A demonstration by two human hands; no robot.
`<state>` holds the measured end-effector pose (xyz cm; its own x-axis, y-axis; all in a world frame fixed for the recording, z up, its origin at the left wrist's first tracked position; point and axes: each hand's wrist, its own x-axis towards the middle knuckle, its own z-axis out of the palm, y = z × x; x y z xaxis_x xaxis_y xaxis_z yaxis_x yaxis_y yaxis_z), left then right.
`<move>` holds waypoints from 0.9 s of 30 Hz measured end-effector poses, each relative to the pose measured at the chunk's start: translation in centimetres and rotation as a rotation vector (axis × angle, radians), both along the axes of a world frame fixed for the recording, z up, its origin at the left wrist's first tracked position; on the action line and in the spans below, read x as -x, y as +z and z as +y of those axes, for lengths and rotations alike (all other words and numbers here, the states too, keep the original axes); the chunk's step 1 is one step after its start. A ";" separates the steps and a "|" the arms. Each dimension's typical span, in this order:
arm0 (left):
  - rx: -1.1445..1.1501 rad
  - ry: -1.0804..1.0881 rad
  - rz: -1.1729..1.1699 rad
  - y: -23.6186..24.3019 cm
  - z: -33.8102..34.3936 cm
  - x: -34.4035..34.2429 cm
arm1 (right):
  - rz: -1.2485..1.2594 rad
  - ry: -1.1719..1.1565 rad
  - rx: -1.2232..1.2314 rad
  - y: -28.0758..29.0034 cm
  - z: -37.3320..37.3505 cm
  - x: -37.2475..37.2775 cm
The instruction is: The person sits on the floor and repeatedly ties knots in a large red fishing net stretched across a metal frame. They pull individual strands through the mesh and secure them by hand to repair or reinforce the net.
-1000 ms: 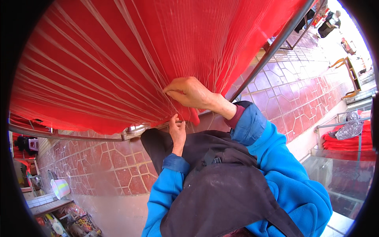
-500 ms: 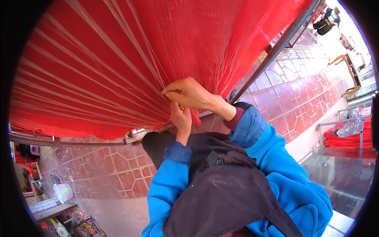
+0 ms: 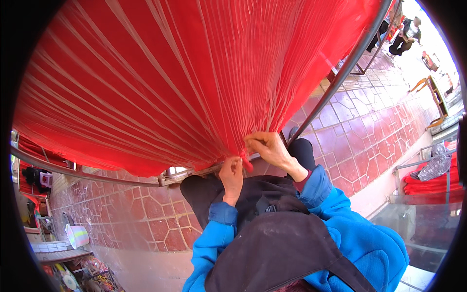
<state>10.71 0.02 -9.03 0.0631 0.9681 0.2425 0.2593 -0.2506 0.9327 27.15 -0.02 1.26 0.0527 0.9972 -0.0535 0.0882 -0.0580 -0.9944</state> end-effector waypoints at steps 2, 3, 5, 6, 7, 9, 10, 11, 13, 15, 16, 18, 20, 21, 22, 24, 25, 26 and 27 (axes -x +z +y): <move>-0.023 -0.006 0.014 0.2 -1.1 0.5 | 0.064 0.020 -0.114 -0.4 -0.5 0.5; -0.039 -0.009 -0.005 0.2 -1.6 0.6 | 0.004 0.021 -0.144 -0.4 -0.6 0.7; -0.029 -0.026 -0.025 0.4 -2.3 0.8 | -0.052 0.011 -0.187 -0.2 -0.8 1.1; -0.012 -0.038 -0.048 0.5 -2.6 0.8 | -0.048 0.000 -0.199 0.0 -1.0 1.3; -0.001 -0.051 -0.003 0.7 -2.8 1.0 | -0.044 -0.012 -0.212 0.3 -1.1 1.5; -0.001 -0.052 -0.025 0.9 -3.0 1.1 | -0.085 0.014 -0.152 0.9 -1.7 1.4; 0.014 -0.056 -0.044 1.1 -2.9 1.1 | -0.113 0.024 -0.170 1.2 -1.9 1.3; -0.016 -0.054 -0.047 1.1 -3.0 1.2 | -0.144 0.032 -0.180 1.4 -2.2 1.4; -0.006 -0.058 -0.038 1.2 -2.8 1.4 | -0.190 0.032 -0.160 1.6 -2.4 1.7; 0.025 -0.058 -0.042 1.0 -2.9 1.6 | -0.249 -0.006 -0.132 1.7 -2.5 1.8; 0.042 -0.055 -0.047 0.9 -2.8 1.7 | -0.282 -0.020 -0.095 1.6 -2.5 1.9; 0.054 -0.050 -0.052 0.7 -2.5 1.9 | -0.313 -0.020 -0.241 1.1 -2.5 2.0; 0.071 -0.050 -0.063 0.5 -2.4 1.8 | -0.323 0.058 -0.297 0.4 -2.8 1.6; 0.092 -0.048 -0.044 0.4 -2.4 1.8 | -0.352 0.128 -0.255 -0.2 -2.7 1.6; 0.066 -0.047 -0.040 0.3 -2.4 1.7 | -0.394 0.166 -0.234 -0.8 -2.6 1.6; 0.041 -0.044 -0.050 0.2 -2.2 1.5 | -0.491 0.242 -0.179 -2.2 -2.3 2.0; 0.012 -0.036 -0.013 0.2 -2.1 1.6 | -0.454 0.254 -0.120 -2.8 -2.2 2.3; 0.006 -0.032 -0.011 0.2 -2.0 1.6 | -0.359 0.247 -0.120 -3.2 -2.3 2.2; 0.006 -0.026 -0.014 0.2 -2.0 1.7 | -0.295 0.244 -0.056 -3.6 -2.3 2.2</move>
<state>9.05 -1.94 -8.79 0.0848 0.9676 0.2380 0.2396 -0.2517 0.9377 24.93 -2.29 -2.37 -0.1819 0.9832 -0.0170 0.3755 0.0534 -0.9253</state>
